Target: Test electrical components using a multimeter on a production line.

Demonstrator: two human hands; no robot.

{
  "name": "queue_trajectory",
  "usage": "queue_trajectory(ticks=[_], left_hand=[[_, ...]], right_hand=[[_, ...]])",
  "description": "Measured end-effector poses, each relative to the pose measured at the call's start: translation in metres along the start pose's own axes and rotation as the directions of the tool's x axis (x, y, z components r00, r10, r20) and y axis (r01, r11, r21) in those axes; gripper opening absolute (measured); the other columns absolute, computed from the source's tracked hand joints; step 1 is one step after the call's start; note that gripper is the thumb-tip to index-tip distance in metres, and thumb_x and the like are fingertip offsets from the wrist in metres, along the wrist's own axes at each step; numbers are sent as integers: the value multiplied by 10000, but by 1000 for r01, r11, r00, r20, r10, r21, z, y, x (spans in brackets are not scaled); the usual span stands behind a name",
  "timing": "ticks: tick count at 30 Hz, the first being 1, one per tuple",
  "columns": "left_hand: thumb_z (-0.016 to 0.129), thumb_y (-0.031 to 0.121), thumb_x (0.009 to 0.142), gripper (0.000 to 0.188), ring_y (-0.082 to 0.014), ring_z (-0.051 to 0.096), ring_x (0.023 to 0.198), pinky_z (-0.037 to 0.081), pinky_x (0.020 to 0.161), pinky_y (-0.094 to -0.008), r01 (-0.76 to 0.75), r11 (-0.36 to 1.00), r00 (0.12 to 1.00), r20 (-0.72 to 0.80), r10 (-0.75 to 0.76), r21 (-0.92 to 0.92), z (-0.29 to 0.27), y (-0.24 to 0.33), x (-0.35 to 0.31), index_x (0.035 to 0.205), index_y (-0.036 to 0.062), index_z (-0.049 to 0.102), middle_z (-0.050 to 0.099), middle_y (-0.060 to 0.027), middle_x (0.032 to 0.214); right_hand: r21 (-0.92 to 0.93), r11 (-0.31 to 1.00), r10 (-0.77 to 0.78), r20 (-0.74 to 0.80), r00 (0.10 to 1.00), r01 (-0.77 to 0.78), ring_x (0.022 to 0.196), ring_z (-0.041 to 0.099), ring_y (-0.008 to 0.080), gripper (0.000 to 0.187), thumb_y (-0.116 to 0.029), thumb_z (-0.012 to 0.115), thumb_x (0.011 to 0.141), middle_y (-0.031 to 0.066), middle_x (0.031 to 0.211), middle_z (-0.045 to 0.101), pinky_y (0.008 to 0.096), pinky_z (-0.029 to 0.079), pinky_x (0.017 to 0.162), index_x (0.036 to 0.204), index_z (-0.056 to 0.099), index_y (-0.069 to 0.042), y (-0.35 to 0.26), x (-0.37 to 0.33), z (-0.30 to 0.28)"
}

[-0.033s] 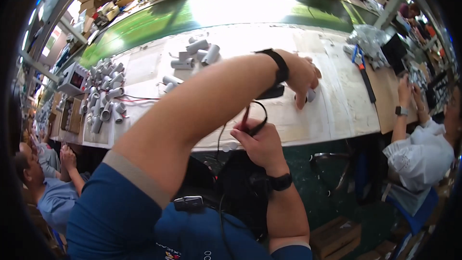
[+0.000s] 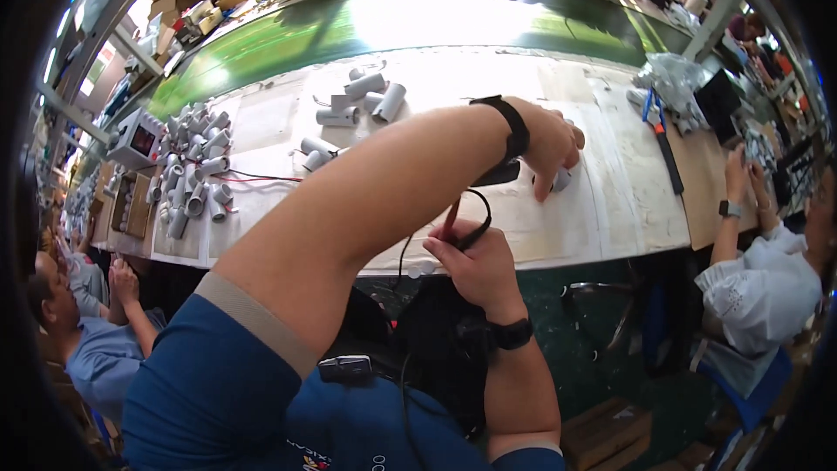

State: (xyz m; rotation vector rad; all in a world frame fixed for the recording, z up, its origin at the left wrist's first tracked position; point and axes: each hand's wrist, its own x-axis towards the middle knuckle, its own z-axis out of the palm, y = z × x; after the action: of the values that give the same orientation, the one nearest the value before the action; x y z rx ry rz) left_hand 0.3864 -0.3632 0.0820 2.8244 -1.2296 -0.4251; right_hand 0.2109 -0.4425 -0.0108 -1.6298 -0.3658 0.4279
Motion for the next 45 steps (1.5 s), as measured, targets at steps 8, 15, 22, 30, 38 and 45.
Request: queue_trajectory(ticks=[8, 15, 22, 30, 38, 45], left_hand=[[872, 435, 745, 695, -279, 599, 1235, 499, 1034, -387, 216, 925, 938, -194, -286, -314, -8, -61, -99, 1302, 60, 691, 580, -96, 1372], [935, 350, 728, 589, -229, 613, 1214, 546, 968, -352, 252, 826, 794, -380, -474, -504, 2, -74, -328, 1192, 69, 706, 579, -94, 1380], [974, 362, 631, 615, -347, 580, 1290, 498, 1057, -456, 481, 817, 794, -236, -560, -318, 130, 4, -417, 1090, 52, 707, 542, -164, 1424], [864, 339, 830, 496, -244, 659, 1072, 537, 962, -405, 155, 605, 327, -538, -777, -781, 167, 41, -417, 1161, 58, 623, 630, -122, 1235], [751, 168, 957, 478, -149, 635, 886, 572, 799, -318, -684, -207, 299, -10, -954, -699, 201, 80, -420, 1306, 28, 455, 612, -54, 1079], [736, 76, 955, 526, -161, 651, 928, 588, 797, -298, -712, 77, 65, -174, -983, -698, 222, 89, -419, 1344, 31, 385, 592, -99, 1146]], right_hand=[[45, 999, 16, 43, 999, -18, 604, 587, 53, 80, -70, 753, 946, 8, 753, 687, 204, 441, 546, 988, 729, -7, 2, 2, 8], [55, 998, 39, 43, 998, -41, 553, 581, 58, 99, -98, 736, 962, 27, 758, 694, 201, 441, 496, 995, 728, -5, -8, 8, 7], [16, 999, 49, 24, 999, -50, 515, 575, 63, 110, -113, 717, 974, 47, 759, 703, 202, 441, 457, 997, 718, -5, -13, 14, 9], [256, 962, 103, -9, 995, -97, 565, 618, 129, 142, -130, 704, 989, 101, 811, 720, 232, 461, 468, 1062, 690, -9, -14, 11, 43], [475, 880, 8, 16, 1000, -15, 663, 669, 192, 180, -132, 699, 998, 143, 875, 726, 272, 519, 532, 1108, 669, 7, -18, 16, 139], [472, 881, -65, 60, 996, 29, 680, 681, 189, 168, -120, 694, 1002, 136, 876, 728, 283, 549, 556, 1092, 673, 19, -29, 12, 187]])
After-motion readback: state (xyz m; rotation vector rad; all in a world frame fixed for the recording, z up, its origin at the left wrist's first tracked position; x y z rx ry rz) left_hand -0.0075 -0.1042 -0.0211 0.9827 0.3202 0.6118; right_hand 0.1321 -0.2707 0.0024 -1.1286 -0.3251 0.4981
